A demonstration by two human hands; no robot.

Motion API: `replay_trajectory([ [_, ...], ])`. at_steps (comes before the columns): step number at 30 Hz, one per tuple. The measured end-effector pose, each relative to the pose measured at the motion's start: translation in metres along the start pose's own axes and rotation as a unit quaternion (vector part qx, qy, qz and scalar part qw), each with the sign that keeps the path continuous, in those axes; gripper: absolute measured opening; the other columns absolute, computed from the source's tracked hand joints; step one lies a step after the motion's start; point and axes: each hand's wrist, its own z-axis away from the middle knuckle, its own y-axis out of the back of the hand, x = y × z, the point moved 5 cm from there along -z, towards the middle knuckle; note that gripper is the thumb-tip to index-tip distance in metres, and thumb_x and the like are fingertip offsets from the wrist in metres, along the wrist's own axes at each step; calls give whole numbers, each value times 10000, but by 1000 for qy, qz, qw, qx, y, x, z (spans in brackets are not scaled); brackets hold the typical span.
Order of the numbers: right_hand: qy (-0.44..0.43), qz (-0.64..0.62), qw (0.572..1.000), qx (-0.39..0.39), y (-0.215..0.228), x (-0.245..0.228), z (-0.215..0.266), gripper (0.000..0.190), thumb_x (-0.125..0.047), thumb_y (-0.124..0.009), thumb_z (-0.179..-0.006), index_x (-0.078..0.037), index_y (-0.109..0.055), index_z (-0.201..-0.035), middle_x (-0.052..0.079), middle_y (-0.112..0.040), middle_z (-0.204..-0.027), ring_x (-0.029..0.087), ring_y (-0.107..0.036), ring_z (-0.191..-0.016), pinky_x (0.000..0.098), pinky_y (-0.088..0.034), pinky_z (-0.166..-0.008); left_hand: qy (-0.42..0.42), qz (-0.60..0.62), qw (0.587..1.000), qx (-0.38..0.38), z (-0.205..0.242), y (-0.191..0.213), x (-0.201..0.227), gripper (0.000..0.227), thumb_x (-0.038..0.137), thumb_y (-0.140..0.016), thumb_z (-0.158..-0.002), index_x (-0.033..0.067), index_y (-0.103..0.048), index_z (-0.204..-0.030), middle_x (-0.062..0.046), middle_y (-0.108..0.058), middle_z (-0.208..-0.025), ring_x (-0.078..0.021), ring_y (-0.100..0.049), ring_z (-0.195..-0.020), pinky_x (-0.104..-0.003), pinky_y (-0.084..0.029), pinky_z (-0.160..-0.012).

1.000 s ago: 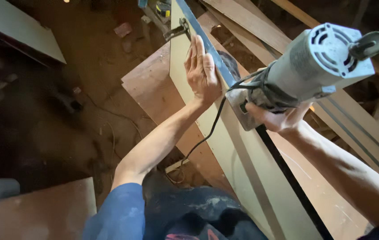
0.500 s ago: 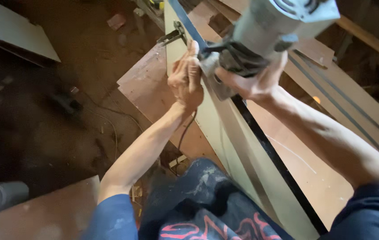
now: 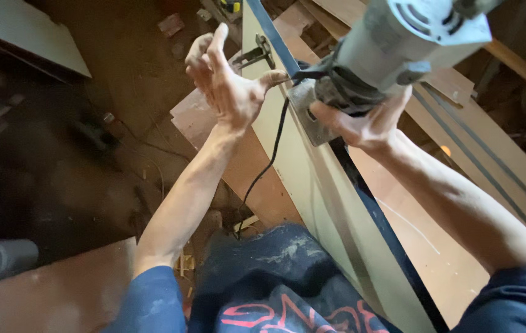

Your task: The person uses a handheld router with a guide to shape the edge of a long rectangular board. They move the router along the edge, flip the board, and continue routing the opposite side. The person then adjusts the router and places the board on a workbench.

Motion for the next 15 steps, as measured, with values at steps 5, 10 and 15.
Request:
replay_trajectory([
  [5,-21,-28,999,7,-4,-5,-1,542,-298,-852,-975,20,-574,-1315,132,-701,-1112,223,-739,-931,301,-659,-792,165,207,943,-201,7,-29,-25,954,733,-783,-671,-22,-642,-1237,-137,-707,-1125,-255,-732,-1044,-358,-642,-855],
  [10,-36,-12,999,7,-11,-1,-15,532,-312,-833,-940,18,-582,-1272,127,-697,-1107,232,-744,-947,326,-653,-826,121,204,959,-153,12,-35,-30,896,656,-861,-693,-41,-673,-1223,-166,-765,-1115,-237,-771,-1027,-329,-637,-896],
  [15,-27,-17,999,6,-20,11,-32,460,-279,-804,-912,24,-622,-1207,142,-703,-1037,222,-737,-843,332,-647,-741,145,240,949,-146,4,-33,-34,639,474,-894,-739,-4,-744,-1135,-147,-792,-1027,-187,-786,-892,-301,-631,-778],
])
